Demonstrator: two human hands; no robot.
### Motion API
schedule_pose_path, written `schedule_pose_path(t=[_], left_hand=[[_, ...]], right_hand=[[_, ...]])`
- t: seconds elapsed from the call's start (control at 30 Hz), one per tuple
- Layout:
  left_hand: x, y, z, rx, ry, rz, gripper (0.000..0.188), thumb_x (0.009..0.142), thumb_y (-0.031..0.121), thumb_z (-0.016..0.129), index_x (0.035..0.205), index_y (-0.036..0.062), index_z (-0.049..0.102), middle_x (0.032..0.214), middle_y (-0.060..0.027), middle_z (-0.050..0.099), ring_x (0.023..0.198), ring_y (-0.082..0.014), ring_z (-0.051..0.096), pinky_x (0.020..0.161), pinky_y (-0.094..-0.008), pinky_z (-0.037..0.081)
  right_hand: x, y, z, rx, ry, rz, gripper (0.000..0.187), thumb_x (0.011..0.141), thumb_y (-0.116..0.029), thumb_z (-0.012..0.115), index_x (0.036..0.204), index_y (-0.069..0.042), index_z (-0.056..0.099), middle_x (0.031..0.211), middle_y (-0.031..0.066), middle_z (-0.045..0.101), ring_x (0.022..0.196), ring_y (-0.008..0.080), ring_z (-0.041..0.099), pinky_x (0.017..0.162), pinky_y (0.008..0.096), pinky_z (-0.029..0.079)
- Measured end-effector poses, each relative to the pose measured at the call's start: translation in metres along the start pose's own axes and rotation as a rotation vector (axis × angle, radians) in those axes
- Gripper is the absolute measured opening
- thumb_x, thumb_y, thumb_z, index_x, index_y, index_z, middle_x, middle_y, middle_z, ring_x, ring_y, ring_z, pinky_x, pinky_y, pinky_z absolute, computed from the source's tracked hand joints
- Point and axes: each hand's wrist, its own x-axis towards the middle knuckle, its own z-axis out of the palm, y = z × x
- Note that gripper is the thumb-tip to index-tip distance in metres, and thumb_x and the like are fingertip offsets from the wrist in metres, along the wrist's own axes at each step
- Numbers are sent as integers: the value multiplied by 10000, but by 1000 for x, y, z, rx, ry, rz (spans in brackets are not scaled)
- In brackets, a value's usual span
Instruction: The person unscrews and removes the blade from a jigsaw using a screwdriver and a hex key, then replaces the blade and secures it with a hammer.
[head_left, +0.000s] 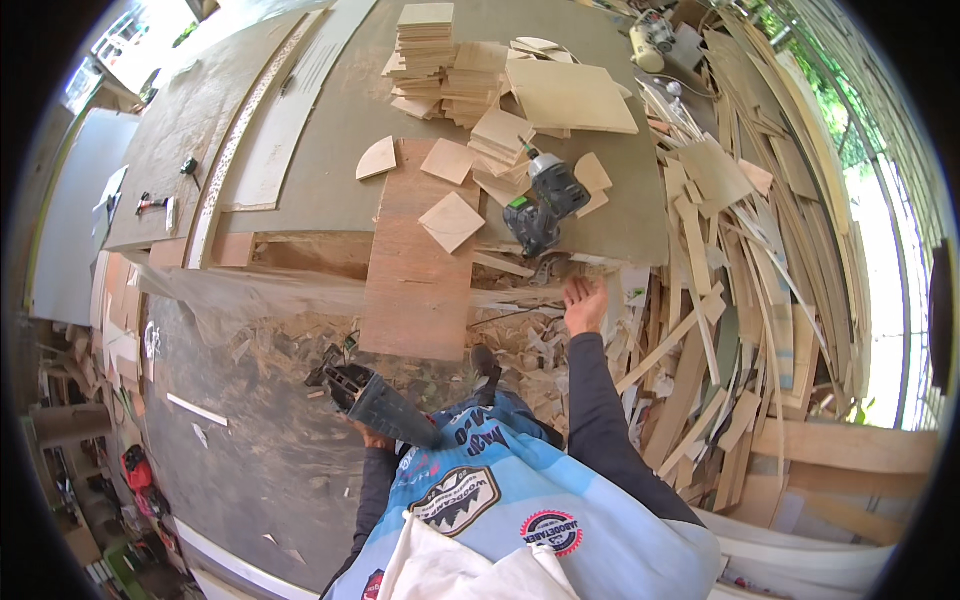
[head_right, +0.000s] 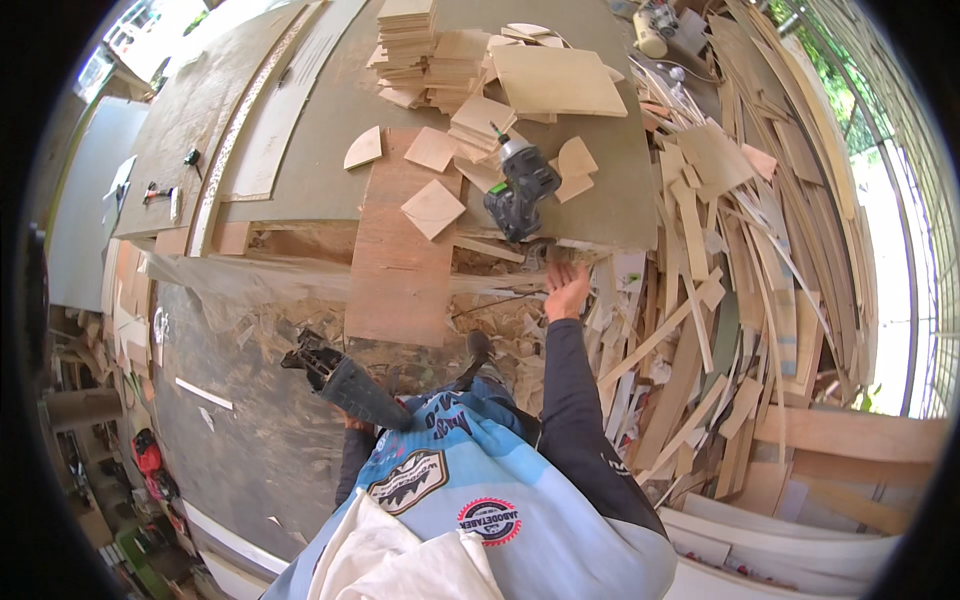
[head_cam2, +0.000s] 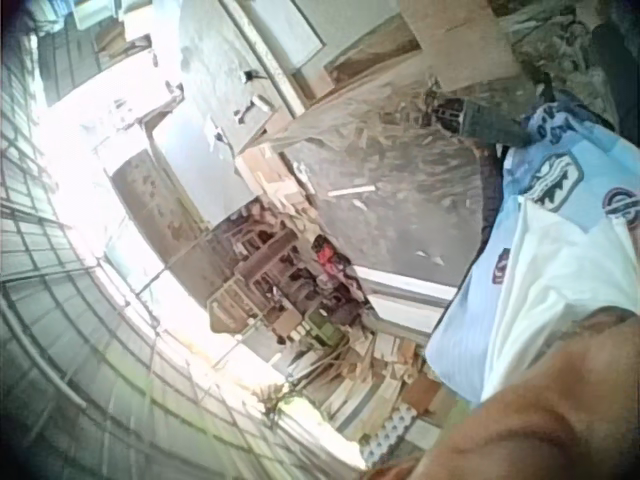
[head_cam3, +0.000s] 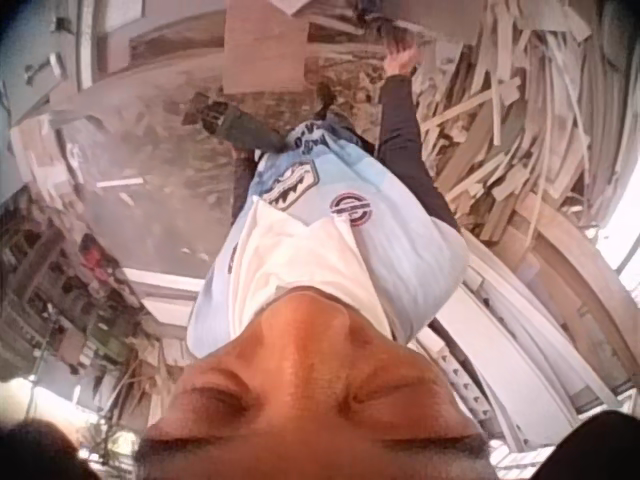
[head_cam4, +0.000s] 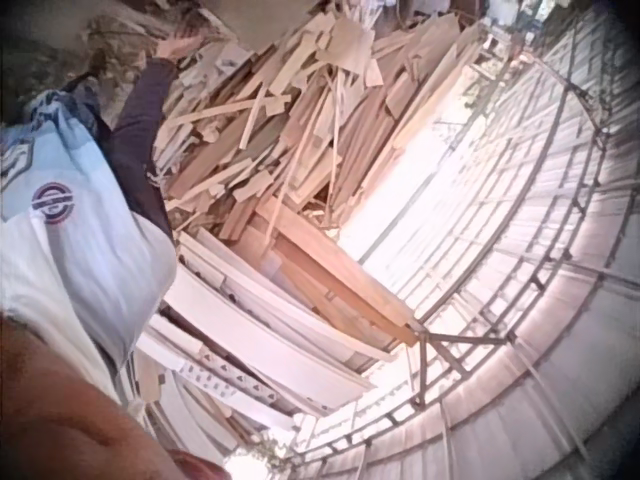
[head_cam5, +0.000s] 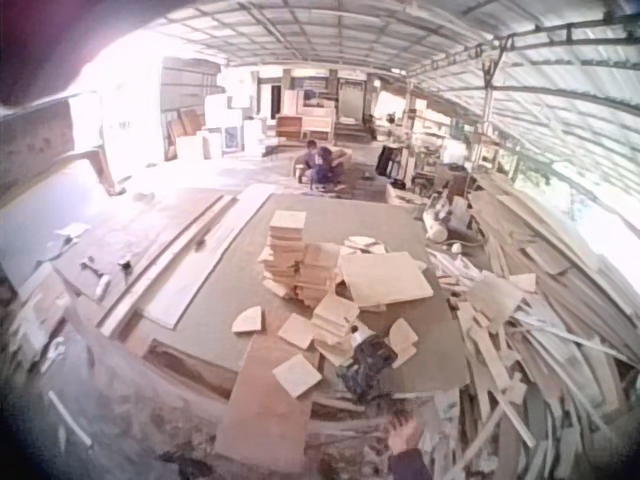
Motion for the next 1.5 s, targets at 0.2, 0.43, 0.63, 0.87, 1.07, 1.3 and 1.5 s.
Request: schedule_pose_path(t=[0.2, 0.43, 0.63, 0.87, 1.07, 1.3, 1.5], left_hand=[[2, -26, 57, -69, -53, 199, 608, 994, 604, 481, 1289, 92, 626, 1203, -117, 697, 1092, -266, 675, 960, -432, 557], [-27, -34, 129, -60, -29, 239, 577, 1000, 546, 510, 1362, 102, 576, 1291, -108, 663, 1168, -277, 650, 1031, -468, 521], [-22, -45, 121, -53, -69, 215, 561, 1007, 511, 528, 1361, 77, 566, 1256, -105, 681, 1147, -263, 668, 1027, -445, 530], [-24, -53, 109, -165, -161, 186, 547, 1004, 501, 536, 1340, 71, 577, 1242, -111, 687, 1115, -260, 679, 996, -430, 552], [-28, -51, 103, -151, -78, 212, 554, 997, 509, 541, 1346, 81, 578, 1250, -102, 683, 1121, -259, 675, 1004, -431, 546], [-30, -49, 102, -146, -55, 190, 541, 1003, 502, 529, 1351, 91, 578, 1254, -90, 681, 1125, -258, 674, 1008, -433, 543], [-28, -51, 94, -93, -51, 227, 516, 1017, 476, 518, 1360, 94, 568, 1259, -86, 673, 1130, -247, 669, 998, -424, 548]], right_hand=[[113, -23, -10, 136, 87, -17, 847, 905, -625, 606, 1362, 62, 417, 1219, 164, 485, 1055, 305, 510, 956, 473, 423], [50, -27, 58, -17, 305, -1, 517, 946, -542, 558, 1067, -54, 437, 835, 48, 367, 770, 181, 338, 751, 407, 296], [48, -40, 57, -19, 261, 88, 533, 908, -542, 593, 1087, -57, 464, 942, 98, 407, 835, 214, 388, 842, 460, 351], [68, -45, 45, -11, 245, 106, 598, 891, -492, 633, 1143, 23, 461, 1056, 143, 442, 970, 260, 449, 897, 515, 379], [57, -42, 57, -23, 319, 94, 573, 904, -455, 629, 1210, 5, 475, 1112, 166, 446, 1021, 289, 461, 900, 527, 396], [93, -38, 42, -287, 259, 5, 486, 991, -346, 567, 1362, -37, 510, 1313, 168, 472, 1119, 315, 512, 948, 507, 431], [92, -32, 46, -303, 206, -27, 472, 1052, -249, 476, 1458, -12, 444, 1422, 205, 457, 1147, 357, 557, 915, 467, 506]])
